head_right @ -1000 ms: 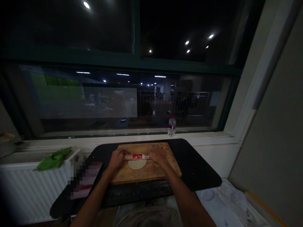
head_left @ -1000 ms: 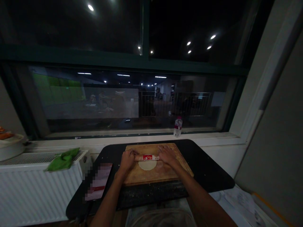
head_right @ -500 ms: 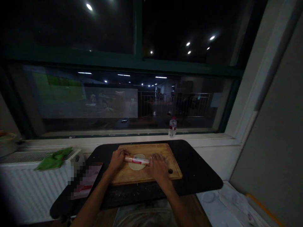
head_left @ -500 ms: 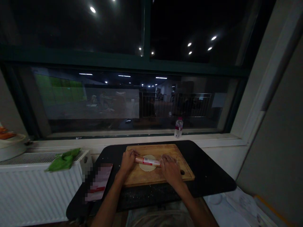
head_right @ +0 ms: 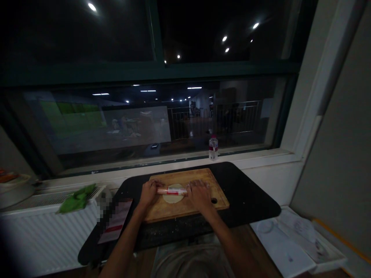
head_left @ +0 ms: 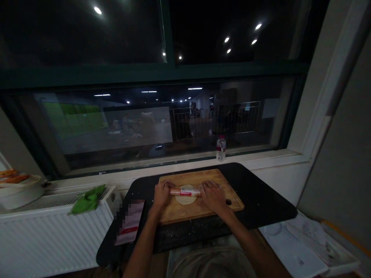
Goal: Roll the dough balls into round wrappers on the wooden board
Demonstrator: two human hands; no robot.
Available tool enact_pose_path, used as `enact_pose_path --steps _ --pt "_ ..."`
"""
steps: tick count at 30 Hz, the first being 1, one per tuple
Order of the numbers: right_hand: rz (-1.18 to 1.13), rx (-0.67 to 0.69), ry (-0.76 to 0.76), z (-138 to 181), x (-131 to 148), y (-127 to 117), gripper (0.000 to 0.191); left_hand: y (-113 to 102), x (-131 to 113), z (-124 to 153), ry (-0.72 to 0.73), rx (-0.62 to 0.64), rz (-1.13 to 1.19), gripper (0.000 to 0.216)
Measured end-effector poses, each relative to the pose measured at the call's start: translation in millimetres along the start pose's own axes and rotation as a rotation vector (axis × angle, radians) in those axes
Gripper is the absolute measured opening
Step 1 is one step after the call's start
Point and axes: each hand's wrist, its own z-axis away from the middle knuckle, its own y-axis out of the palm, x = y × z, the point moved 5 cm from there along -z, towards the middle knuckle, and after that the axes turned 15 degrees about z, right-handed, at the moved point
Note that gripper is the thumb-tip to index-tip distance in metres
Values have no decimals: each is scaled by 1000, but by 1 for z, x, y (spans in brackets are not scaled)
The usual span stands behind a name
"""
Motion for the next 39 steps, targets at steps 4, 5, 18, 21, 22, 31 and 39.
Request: enact_pose_path --steps 4,5,18,21,22,31,39 --pt "-2 26 -4 -22 -3 7 44 -2 1 0 -27 1 4 39" --pt "-2 39 -5 -27 -4 9 43 -2 1 0 -31 3 4 39" --pt "8 61 -10 -30 -7 16 44 -3 -1 3 -32 -20 -7 41" --pt "8 37 -8 -22 -6 11 47 -2 -2 3 -26 -13 -6 43" --pt "7 30 -7 -19 -5 9 47 -2 -2 3 -22 -10 -4 43" --pt "-34 -57 52 20 4 0 45 -1 -1 4 12 -13 -3 43" --pt "-35 -19 47 20 5 -2 42 -1 -2 4 8 -26 17 44"
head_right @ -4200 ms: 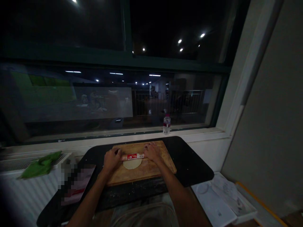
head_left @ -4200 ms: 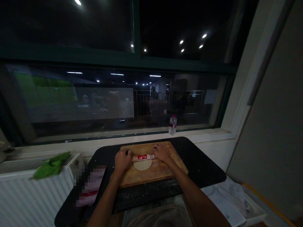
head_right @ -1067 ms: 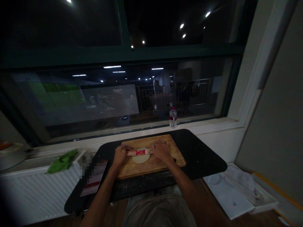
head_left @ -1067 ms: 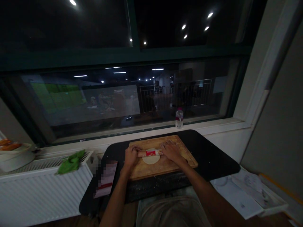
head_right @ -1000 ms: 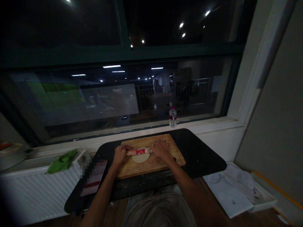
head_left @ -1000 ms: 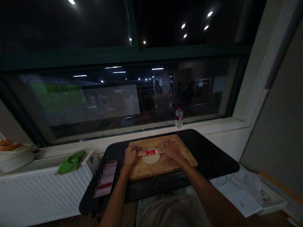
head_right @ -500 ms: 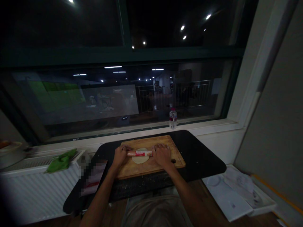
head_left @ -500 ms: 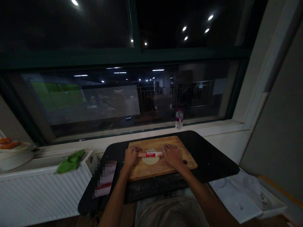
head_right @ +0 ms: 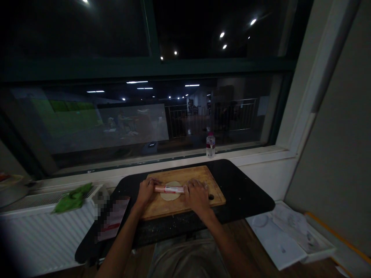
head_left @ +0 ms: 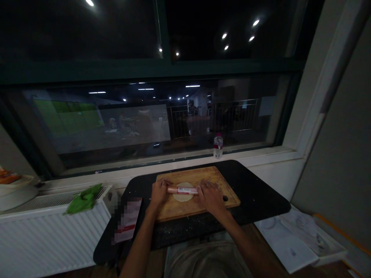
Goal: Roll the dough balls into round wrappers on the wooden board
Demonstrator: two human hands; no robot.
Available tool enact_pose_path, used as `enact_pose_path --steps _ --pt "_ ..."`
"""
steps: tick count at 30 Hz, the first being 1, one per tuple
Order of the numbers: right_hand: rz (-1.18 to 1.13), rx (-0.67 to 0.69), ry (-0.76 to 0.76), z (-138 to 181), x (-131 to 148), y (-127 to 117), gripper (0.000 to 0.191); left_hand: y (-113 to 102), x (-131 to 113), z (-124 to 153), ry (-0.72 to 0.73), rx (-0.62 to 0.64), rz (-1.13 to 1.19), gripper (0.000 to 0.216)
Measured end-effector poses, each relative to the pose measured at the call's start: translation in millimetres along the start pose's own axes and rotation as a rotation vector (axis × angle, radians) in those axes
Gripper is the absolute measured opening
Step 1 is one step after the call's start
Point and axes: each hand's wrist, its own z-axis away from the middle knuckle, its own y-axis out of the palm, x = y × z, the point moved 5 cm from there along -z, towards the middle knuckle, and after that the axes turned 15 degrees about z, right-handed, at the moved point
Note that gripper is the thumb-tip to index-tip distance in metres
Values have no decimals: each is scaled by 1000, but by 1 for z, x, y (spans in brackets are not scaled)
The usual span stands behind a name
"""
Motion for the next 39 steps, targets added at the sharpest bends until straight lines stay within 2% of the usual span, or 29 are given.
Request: enact_pose_path --steps 5,13,17,28,32,39 --pt "18 35 -20 -20 -4 -2 41 0 0 -1 -15 6 3 42" --pt "22 95 -24 -46 -8 9 48 -1 1 -2 -42 -5 -2 39" --pt "41 70 -18 -38 -8 7 49 0 -1 -1 -39 -5 0 39" --pt "-1 -17 1 10 0 5 49 2 -3 1 -21 9 17 42" --pt "0 -10 12 7 -1 5 49 1 -1 0 -25 -4 8 42" --pt "27 45 -16 -22 -6 4 46 1 1 -1 -35 7 10 42"
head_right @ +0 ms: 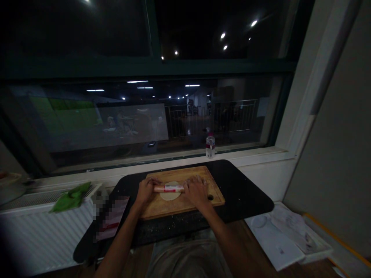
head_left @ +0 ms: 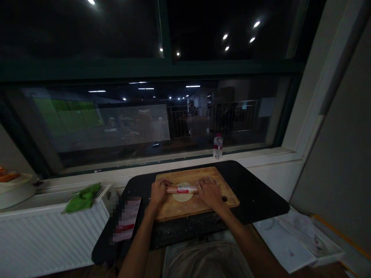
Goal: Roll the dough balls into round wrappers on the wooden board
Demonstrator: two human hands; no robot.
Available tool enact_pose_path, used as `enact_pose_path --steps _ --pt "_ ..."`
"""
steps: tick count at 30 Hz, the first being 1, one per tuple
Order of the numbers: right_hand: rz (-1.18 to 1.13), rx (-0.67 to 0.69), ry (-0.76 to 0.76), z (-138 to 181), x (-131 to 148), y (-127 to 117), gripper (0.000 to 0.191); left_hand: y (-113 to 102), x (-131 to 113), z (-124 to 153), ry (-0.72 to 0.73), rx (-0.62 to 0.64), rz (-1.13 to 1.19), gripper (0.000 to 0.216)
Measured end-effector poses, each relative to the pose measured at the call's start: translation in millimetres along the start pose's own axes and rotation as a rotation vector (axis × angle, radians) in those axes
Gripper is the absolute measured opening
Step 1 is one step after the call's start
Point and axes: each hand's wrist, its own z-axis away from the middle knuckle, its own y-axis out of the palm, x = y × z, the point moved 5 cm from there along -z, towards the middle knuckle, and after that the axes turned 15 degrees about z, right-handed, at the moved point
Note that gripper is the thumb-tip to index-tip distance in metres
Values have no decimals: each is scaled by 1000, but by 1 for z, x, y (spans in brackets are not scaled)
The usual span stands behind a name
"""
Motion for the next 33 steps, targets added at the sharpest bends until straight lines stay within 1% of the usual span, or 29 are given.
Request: enact_pose_path --steps 4,9,14,19,24,29,33 --pt "12 26 -4 -10 -2 -1 45 0 0 0 -6 -1 5 41" --pt "7 2 8 -6 -2 -1 45 0 -1 0 -7 9 -4 40" --pt "-1 -34 -20 6 1 -3 44 0 -1 0 4 10 -25 40" --pt "-36 -66 -9 20 2 -2 47 1 -1 1 12 11 -21 41" --pt "-36 -151 -7 41 6 6 48 2 -2 0 16 8 -9 42" --pt "0 -253 -22 65 13 14 55 1 -2 1 15 3 -7 43" --pt "-10 -253 -15 67 13 15 54 2 -2 2 5 13 -13 41"
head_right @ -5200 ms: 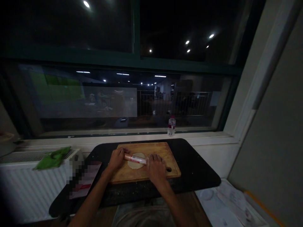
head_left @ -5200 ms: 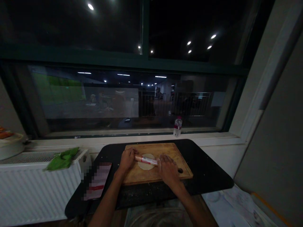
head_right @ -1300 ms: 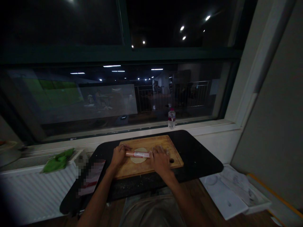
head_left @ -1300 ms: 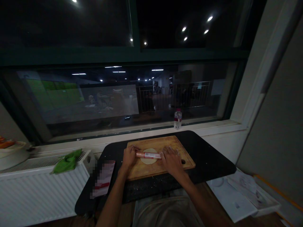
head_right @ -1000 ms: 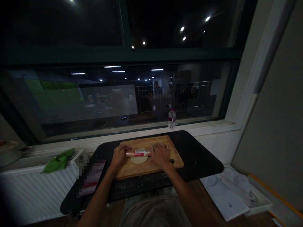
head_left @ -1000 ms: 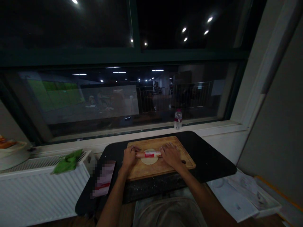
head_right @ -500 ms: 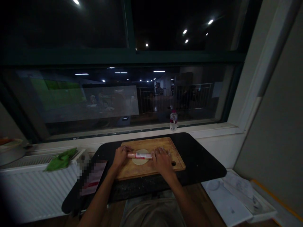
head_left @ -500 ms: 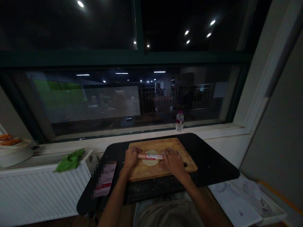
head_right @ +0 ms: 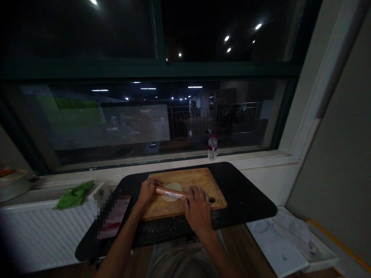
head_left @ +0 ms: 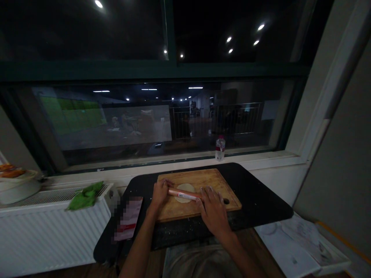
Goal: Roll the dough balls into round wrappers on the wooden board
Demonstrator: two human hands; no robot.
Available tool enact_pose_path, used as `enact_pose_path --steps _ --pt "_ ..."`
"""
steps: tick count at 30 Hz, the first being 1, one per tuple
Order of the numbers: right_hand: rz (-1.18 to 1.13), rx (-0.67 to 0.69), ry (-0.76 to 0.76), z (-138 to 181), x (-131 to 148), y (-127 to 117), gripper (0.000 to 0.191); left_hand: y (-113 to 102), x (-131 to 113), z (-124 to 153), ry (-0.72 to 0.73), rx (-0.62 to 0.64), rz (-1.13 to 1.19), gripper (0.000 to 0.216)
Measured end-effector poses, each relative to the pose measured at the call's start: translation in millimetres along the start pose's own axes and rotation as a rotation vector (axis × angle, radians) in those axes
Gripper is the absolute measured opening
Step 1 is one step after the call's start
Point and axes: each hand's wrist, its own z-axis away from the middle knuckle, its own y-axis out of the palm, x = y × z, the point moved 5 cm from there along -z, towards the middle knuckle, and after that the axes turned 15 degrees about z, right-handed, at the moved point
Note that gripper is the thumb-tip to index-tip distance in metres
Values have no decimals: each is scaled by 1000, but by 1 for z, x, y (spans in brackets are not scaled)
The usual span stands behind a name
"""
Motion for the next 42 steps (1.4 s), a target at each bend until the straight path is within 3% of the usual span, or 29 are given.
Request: enact_pose_path --steps 5,11,18,23,31,36,42 --pt "-27 70 3 -23 -5 0 51 -2 -1 1 -13 -32 -27 39" --pt "-16 224 45 -60 -12 7 51 -4 -13 3 3 -52 -296 44" --pt "-4 312 -40 -100 -17 20 48 4 -30 12 -85 187 -809 46" --pt "24 385 -127 -114 -18 37 56 8 -34 8 -67 319 -1003 49" --pt "23 389 -212 -121 -20 44 61 21 -35 -19 -67 404 -986 53" --pt "19 354 -193 -118 -20 44 65 19 -33 -5 14 516 -1009 50" --pt "-33 339 -99 -113 -18 42 62 18 -39 16 -12 421 -934 48"
